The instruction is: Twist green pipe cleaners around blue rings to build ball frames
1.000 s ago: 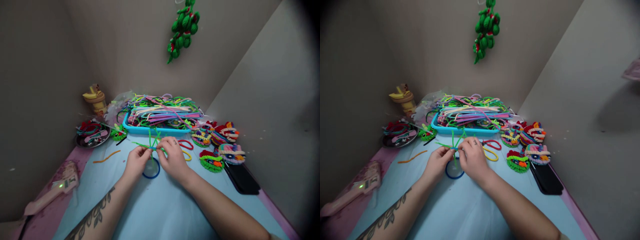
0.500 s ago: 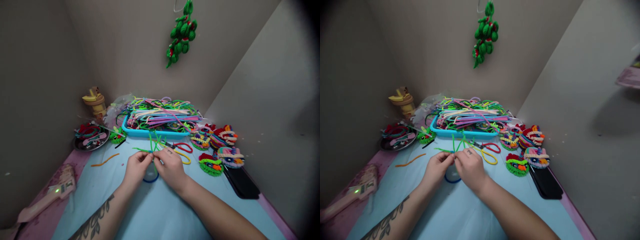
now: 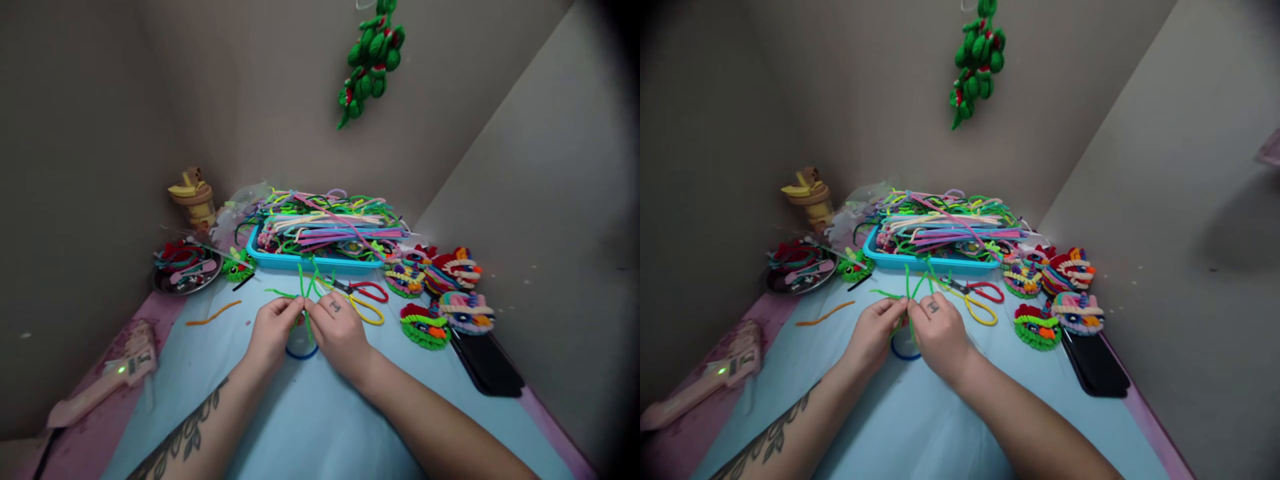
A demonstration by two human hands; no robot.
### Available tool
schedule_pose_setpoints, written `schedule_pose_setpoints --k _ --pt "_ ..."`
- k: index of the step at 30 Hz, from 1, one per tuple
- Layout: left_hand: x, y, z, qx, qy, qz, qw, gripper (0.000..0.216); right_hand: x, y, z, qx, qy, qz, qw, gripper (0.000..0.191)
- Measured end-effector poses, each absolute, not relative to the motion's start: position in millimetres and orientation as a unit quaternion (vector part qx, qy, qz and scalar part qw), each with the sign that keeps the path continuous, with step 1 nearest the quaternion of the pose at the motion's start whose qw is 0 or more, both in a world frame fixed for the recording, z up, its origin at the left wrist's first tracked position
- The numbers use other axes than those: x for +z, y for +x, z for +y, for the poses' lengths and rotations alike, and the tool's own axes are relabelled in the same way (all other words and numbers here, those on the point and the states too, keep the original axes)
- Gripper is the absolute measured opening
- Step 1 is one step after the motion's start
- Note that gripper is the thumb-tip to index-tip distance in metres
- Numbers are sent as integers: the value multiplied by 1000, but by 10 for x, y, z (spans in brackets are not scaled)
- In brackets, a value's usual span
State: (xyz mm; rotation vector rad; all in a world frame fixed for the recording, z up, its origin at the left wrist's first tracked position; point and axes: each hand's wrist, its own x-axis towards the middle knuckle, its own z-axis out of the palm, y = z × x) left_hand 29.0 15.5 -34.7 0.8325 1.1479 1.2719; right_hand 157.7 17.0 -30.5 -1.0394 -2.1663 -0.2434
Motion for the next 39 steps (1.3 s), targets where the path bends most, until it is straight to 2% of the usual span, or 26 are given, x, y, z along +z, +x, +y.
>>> schedule_pose_setpoints --k 5,10,13,16,20,25,29,34,39 --pt "-370 254 196 550 348 487 583 30 -280 1546 145 0 -402 -825 396 22" --pt "-310 231 189 541 362 484 586 32 -211 1550 187 128 -474 -731 474 13" --pt "-272 212 174 539 351 469 605 32 -175 1571 236 222 -491 -698 473 14" --pt "-266 198 174 534 329 453 633 30 -196 1577 283 291 -487 -673 475 21" --pt "-276 204 189 548 291 426 659 28 -318 1540 326 422 -451 -584 527 35" --pt "-260 231 189 567 259 410 665 31 -420 1482 318 557 -390 -494 541 28" --pt "-275 233 188 559 265 413 668 33 -380 1496 309 496 -382 -581 519 7" --pt "-323 217 176 511 324 411 682 31 -260 1602 343 373 -364 -689 503 12" --pt "-321 208 157 480 343 406 698 32 -241 1699 409 352 -342 -727 480 12"
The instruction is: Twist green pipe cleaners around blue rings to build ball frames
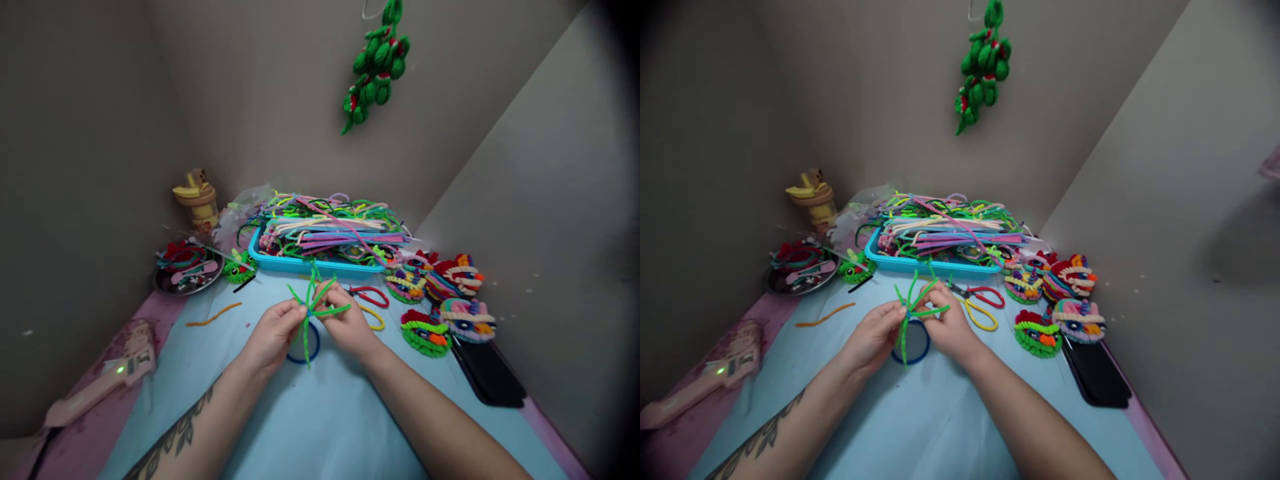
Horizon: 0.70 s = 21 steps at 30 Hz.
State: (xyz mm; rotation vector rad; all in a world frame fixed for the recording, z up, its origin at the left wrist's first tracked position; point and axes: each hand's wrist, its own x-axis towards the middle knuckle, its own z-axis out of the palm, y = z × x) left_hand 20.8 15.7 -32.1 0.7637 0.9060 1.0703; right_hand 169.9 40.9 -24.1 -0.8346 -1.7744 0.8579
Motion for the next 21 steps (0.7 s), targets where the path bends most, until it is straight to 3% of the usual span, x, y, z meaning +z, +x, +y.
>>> schedule_pose_setpoints --k 14,21 --pt "-339 223 200 543 346 426 635 30 -435 1582 415 586 -334 -552 490 13" --pt "-339 237 182 527 293 422 677 32 -427 1591 420 570 -361 -569 470 12"
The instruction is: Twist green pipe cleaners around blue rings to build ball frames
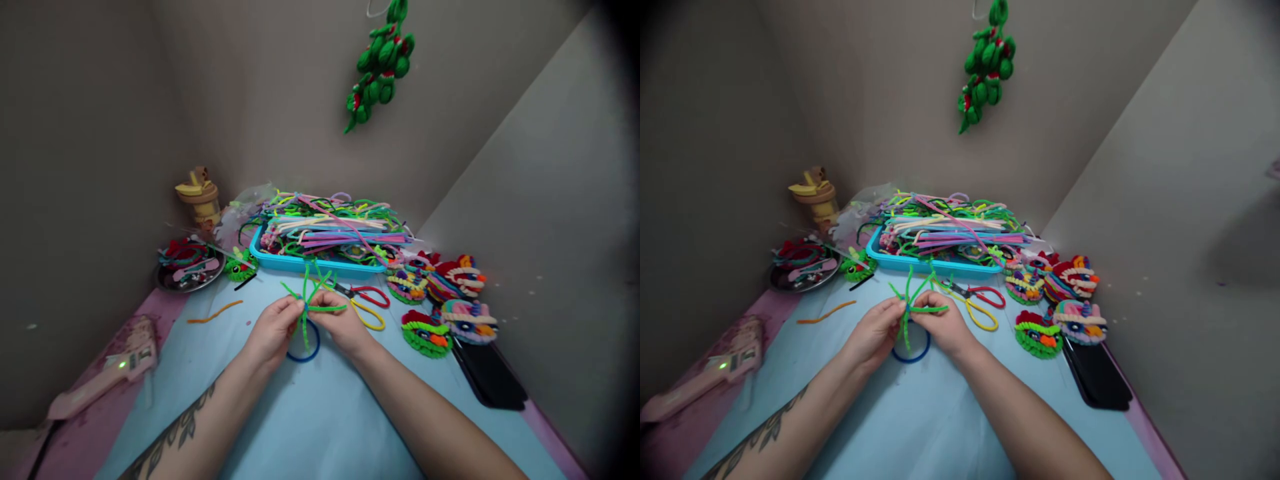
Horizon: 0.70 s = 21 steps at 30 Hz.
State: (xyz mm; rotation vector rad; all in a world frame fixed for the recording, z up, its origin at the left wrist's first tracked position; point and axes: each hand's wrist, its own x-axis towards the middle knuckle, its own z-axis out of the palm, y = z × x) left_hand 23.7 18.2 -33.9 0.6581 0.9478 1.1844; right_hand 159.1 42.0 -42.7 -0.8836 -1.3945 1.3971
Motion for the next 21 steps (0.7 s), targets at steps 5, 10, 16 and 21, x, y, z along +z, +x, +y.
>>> schedule_pose_setpoints --k 5,10,16,21 --pt "-344 235 180 506 280 420 700 33 -360 1619 431 493 -364 -629 477 17" --pt "-343 201 189 483 296 408 716 31 -380 1675 456 448 -364 -674 462 13" --pt "-314 139 168 413 338 373 759 23 -286 1821 528 372 -298 -777 411 10" --pt "-297 113 166 384 399 373 745 25 -209 1867 549 316 -254 -819 406 8"
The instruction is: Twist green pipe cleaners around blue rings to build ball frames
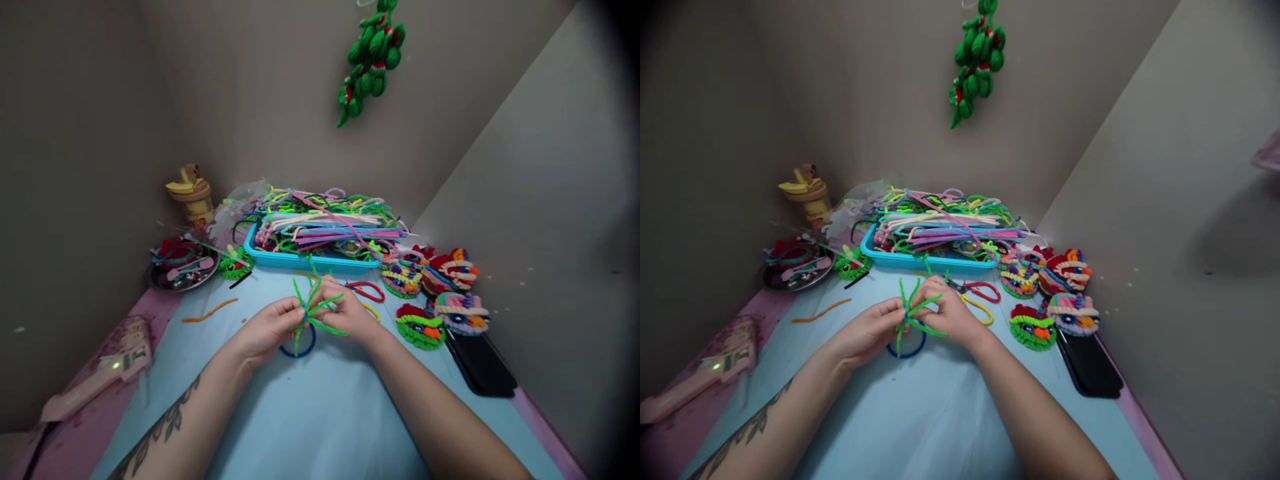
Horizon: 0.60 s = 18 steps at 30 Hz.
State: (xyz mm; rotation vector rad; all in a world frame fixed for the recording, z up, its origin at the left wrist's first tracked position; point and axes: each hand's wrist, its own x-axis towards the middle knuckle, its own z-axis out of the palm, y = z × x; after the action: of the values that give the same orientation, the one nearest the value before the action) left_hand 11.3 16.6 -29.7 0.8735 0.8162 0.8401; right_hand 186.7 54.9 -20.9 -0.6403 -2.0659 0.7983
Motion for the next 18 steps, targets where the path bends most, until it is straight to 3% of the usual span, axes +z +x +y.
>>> schedule_pose_setpoints --k 13,18 --pt "-210 144 181 394 403 421 710 28 -243 1872 535 305 -269 -812 418 4" --pt "-277 113 194 392 417 409 711 28 -312 1841 507 372 -272 -780 422 20"
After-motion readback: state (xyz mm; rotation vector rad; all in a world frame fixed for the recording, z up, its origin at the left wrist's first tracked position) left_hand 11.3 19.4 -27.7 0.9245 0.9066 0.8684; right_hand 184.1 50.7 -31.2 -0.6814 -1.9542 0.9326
